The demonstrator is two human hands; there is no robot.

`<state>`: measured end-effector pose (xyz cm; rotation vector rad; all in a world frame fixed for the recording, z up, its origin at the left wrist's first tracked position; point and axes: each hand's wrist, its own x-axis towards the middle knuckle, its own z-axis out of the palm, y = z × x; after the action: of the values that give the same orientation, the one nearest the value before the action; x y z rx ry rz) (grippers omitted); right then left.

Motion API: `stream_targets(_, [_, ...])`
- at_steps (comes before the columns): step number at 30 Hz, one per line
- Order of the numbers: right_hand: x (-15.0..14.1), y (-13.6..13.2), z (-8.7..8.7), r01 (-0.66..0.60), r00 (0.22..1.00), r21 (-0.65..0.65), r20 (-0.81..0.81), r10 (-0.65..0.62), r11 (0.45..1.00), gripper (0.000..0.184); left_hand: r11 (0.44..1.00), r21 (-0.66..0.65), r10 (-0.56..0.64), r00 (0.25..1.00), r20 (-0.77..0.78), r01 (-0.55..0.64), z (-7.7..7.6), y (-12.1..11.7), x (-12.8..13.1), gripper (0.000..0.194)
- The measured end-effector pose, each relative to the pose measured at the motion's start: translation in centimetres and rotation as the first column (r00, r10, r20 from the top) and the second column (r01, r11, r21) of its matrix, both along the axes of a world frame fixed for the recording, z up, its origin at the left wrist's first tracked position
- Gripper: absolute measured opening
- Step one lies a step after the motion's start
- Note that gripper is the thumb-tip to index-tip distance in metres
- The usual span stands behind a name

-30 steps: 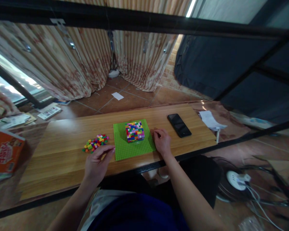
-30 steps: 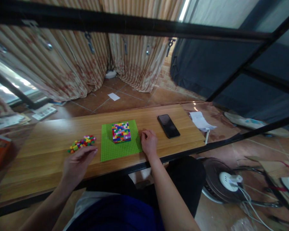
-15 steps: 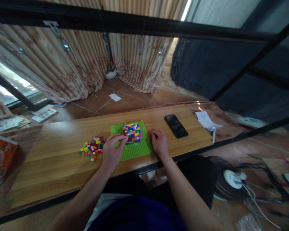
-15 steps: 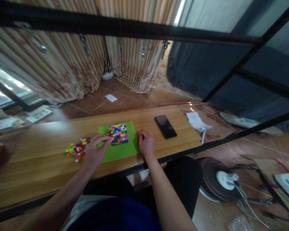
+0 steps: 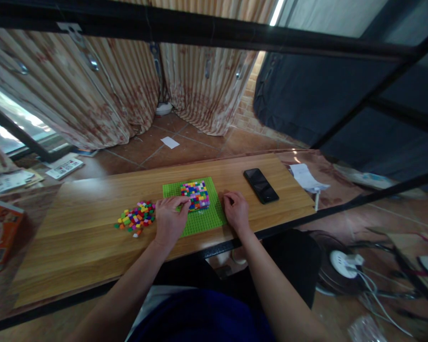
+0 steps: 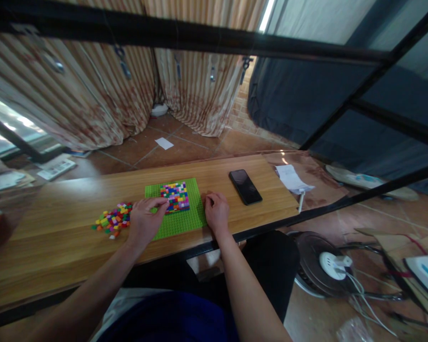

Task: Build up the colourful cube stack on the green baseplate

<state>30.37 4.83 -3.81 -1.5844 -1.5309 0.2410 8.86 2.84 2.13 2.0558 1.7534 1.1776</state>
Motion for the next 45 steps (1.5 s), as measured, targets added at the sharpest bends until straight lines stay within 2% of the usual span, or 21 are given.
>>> stream_targets(5, [0.0,0.0,0.0,0.003,1.0,-0.017,0.002,-0.003,1.0,0.023,1.0,-0.009,0.022,0.998,-0.06,-0.022,0.4,-0.2,0.3,0.015])
stream_targets(11, [0.0,0.0,0.0,0.004,1.0,-0.012,-0.007,-0.004,1.0,0.023,0.999,-0.033,0.025,0.999,-0.023,-0.025,0.3,-0.3,-0.1,0.018])
stream_targets(19, [0.0,0.0,0.1,-0.009,1.0,-0.024,0.009,0.009,1.0,0.022,0.99,-0.13,0.066,0.99,0.128,-0.049,0.3,0.2,-0.1,0.019])
stream_targets(26, [0.0,0.0,0.2,-0.005,1.0,-0.024,0.008,0.005,1.0,0.022,0.969,-0.243,0.109,0.945,0.308,-0.032,0.1,1.2,0.0,0.017])
stream_targets(37, [0.0,0.0,-0.1,0.0,1.0,-0.015,0.023,0.001,1.0,0.023,0.961,-0.278,0.137,0.871,0.471,0.0,-0.9,1.8,0.2,0.018])
stream_targets(41, [0.0,0.0,0.0,-0.003,1.0,-0.011,0.024,0.003,1.0,0.024,0.971,-0.234,0.092,0.845,0.526,0.04,-1.2,1.1,-0.2,0.019])
stream_targets(45, [0.0,0.0,0.0,-0.011,1.0,-0.01,0.022,0.011,1.0,0.024,0.98,-0.196,0.052,0.889,0.455,0.043,-1.3,-0.8,-2.1,0.02])
